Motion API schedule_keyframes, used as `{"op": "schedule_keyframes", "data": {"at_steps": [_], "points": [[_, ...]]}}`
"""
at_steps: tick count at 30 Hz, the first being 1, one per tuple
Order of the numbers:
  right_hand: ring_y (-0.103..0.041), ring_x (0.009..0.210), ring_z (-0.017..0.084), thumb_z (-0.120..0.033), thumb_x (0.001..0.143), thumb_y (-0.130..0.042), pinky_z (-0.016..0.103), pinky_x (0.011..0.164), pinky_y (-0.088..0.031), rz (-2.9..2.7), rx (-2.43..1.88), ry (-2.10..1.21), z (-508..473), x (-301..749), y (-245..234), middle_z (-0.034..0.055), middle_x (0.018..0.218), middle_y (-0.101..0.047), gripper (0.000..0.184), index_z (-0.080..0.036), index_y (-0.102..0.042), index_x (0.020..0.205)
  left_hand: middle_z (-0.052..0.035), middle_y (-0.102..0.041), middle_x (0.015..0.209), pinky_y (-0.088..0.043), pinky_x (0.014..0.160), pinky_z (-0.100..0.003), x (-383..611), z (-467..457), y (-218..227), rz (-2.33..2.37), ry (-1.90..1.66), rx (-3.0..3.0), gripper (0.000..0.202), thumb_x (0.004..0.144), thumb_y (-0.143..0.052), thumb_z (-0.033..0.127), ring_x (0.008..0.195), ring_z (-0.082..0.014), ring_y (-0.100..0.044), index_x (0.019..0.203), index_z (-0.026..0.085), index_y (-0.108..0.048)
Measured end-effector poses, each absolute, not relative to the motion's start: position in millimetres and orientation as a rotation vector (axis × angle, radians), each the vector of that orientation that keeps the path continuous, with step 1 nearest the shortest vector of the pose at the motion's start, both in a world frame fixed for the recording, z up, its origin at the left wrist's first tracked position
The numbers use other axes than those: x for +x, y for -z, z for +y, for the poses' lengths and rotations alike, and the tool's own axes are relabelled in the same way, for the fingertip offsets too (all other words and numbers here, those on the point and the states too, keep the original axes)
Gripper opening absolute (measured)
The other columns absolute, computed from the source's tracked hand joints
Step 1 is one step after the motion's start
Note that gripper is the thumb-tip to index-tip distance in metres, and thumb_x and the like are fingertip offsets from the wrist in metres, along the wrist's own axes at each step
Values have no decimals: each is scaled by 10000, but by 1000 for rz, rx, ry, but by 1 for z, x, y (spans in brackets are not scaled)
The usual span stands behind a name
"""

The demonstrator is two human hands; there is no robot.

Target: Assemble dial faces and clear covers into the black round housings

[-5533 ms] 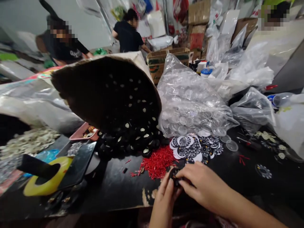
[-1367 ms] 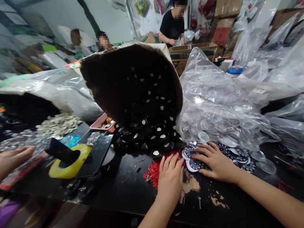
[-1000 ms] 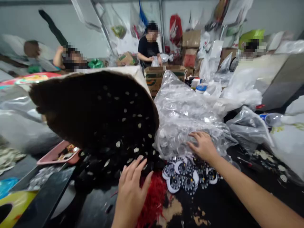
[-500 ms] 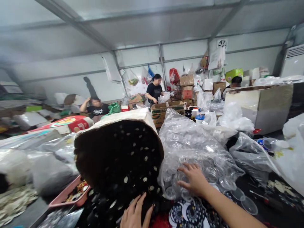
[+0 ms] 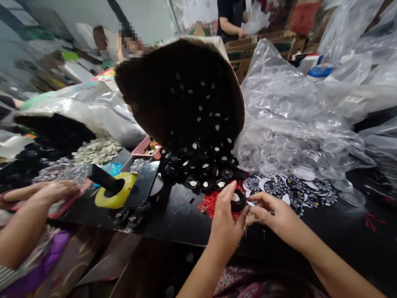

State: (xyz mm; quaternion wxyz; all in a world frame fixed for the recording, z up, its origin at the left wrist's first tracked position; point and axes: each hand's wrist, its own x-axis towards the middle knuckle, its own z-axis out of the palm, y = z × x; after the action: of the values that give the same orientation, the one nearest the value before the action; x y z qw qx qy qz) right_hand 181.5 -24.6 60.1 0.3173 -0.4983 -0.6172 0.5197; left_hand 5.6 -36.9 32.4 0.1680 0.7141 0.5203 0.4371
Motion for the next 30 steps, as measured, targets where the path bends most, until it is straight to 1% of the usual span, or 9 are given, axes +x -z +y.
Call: {"op": "schedule_keyframes", "data": {"at_steps": [5, 9, 11, 13, 15, 18, 20, 23, 30], "points": [[-562, 647, 140, -409, 869, -616, 254, 590, -445, -1639, -1394, -1386, -34, 183, -60, -16, 723, -614, 202, -210, -604, 903, -110, -495, 1515, -425, 1127, -467, 12, -66, -25, 1367, -1043, 1614, 584, 922, -585, 299, 1398, -271, -462, 1471, 264, -388], [-509, 601, 120, -386, 865, -635, 231, 537, -393, -1727, -1352, -1563, -44, 199, -57, -32, 689, -589, 182, -209, -639, 906, -52, -621, 1402, -412, 1138, -472, 7, -83, -20, 1304, -797, 1140, 382, 946, -519, 374, 1356, -264, -515, 1306, 275, -600], [-545, 626, 126, -402, 897, -615, 237, 563, -415, -1817, -1346, -1541, -44, 203, -56, -19, 739, -642, 199, -218, -679, 936, -48, -633, 1385, -448, 1106, -486, 7, -88, -16, 1284, -791, 954, 369, 928, -540, 407, 1298, -278, -572, 1260, 271, -626], [-611, 730, 158, -396, 943, -567, 282, 676, -465, -1963, -1442, -1280, -35, 204, -55, 10, 851, -697, 230, -232, -704, 1029, -82, -678, 1312, -555, 970, -496, 11, -91, -12, 1240, -846, 735, 417, 917, -542, 462, 1101, -289, -698, 1272, 250, -594], [-640, 894, 222, -373, 964, -544, 372, 825, -466, -2164, -1590, -838, -21, 201, -53, 62, 986, -706, 280, -220, -689, 1149, -102, -739, 1174, -609, 839, -480, 15, -90, -10, 1206, -911, 573, 458, 908, -537, 500, 905, -277, -755, 1281, 234, -551], [-598, 1059, 328, -378, 930, -610, 469, 896, -419, -2424, -1716, -339, -5, 194, -47, 151, 1145, -668, 405, -169, -634, 1276, -100, -747, 1144, -604, 866, -460, 19, -87, -12, 1212, -1007, 533, 451, 891, -558, 501, 954, -273, -745, 1257, 239, -530], [-582, 1072, 347, -352, 918, -633, 469, 876, -404, -2508, -1706, -221, -4, 193, -42, 165, 1205, -659, 420, -170, -624, 1297, -106, -717, 1216, -593, 900, -455, 18, -86, -16, 1213, -1064, 545, 420, 905, -524, 513, 1035, -273, -720, 1225, 241, -533], [-588, 1051, 321, -284, 939, -606, 454, 860, -381, -2542, -1582, -109, -11, 202, -36, 121, 1223, -687, 323, -196, -660, 1245, -99, -718, 1208, -567, 942, -447, 16, -85, -21, 1161, -1115, 512, 370, 942, -456, 521, 1080, -258, -698, 1161, 238, -552], [-655, 919, 240, -183, 969, -549, 400, 815, -431, -2322, -1297, -93, -12, 227, -40, 81, 1008, -760, 177, -152, -707, 1041, -70, -748, 1141, -514, 968, -397, 22, -83, -31, 1042, -1121, 274, 268, 934, -548, 450, 1035, -212, -696, 1111, 255, -601]]}}
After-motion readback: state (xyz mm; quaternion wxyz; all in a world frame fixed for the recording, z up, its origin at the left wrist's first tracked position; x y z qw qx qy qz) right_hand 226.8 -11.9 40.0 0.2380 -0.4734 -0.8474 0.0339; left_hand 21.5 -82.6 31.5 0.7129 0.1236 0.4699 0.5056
